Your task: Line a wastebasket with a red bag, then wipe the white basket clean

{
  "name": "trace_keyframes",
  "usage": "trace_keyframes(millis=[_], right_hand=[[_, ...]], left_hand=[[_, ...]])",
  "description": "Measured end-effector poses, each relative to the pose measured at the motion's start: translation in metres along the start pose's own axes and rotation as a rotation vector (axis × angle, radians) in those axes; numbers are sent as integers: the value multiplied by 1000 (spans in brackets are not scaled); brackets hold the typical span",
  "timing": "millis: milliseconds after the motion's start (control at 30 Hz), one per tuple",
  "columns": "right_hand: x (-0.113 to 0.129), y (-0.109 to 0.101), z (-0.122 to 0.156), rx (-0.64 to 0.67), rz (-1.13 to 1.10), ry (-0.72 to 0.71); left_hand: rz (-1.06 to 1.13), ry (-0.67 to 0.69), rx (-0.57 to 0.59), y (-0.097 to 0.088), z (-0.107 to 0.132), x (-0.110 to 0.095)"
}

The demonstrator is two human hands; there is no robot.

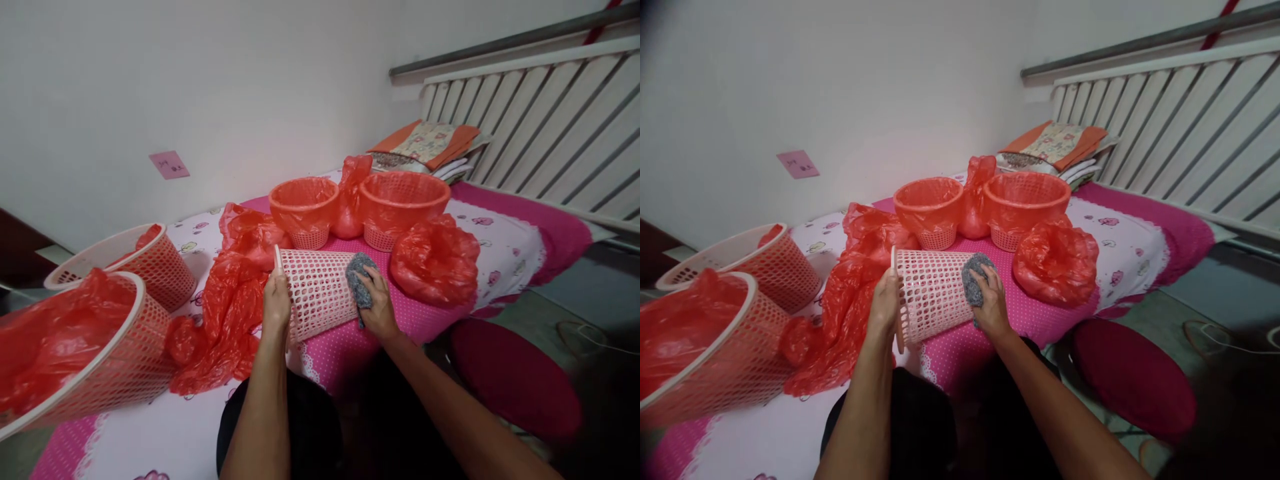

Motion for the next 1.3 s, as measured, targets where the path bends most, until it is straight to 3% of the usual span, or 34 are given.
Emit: trace_keyframes(millis=[133,333,467,700,800,933,1067,1300], right_hand=[[38,-5,11,-12,-103,-15],[130,25,4,164,-229,-284],[150,40,-23,182,-227,-328],[141,55,-69,199,-205,-306],[136,61,-90,243,-173,-245],[119,67,-113,318,-105,-128],[83,63,-122,304,-19,22],[-1,37,-112,260,191,278]], left_hand=[[-61,-16,-45,-3,2,-2],[26,7,33,-2,1,-3],[120,-3,40,-8,-3,-1],[35,105,50,-8,-9,-1],[4,47,59,-9,-8,0],[70,-134,145,-15,-5,-2],[165,-259,242,-19,0,-7],[189,-301,265,-15,3,-8]])
Point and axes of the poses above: each hand's wrist, its own z-axis away from the middle knuckle, its own y-axis out of the palm, x = y × z, the point moved 4 cm from there along -z, towards the middle knuckle, and after that the axes turned 9 degrees about z, right-handed, at the moved point
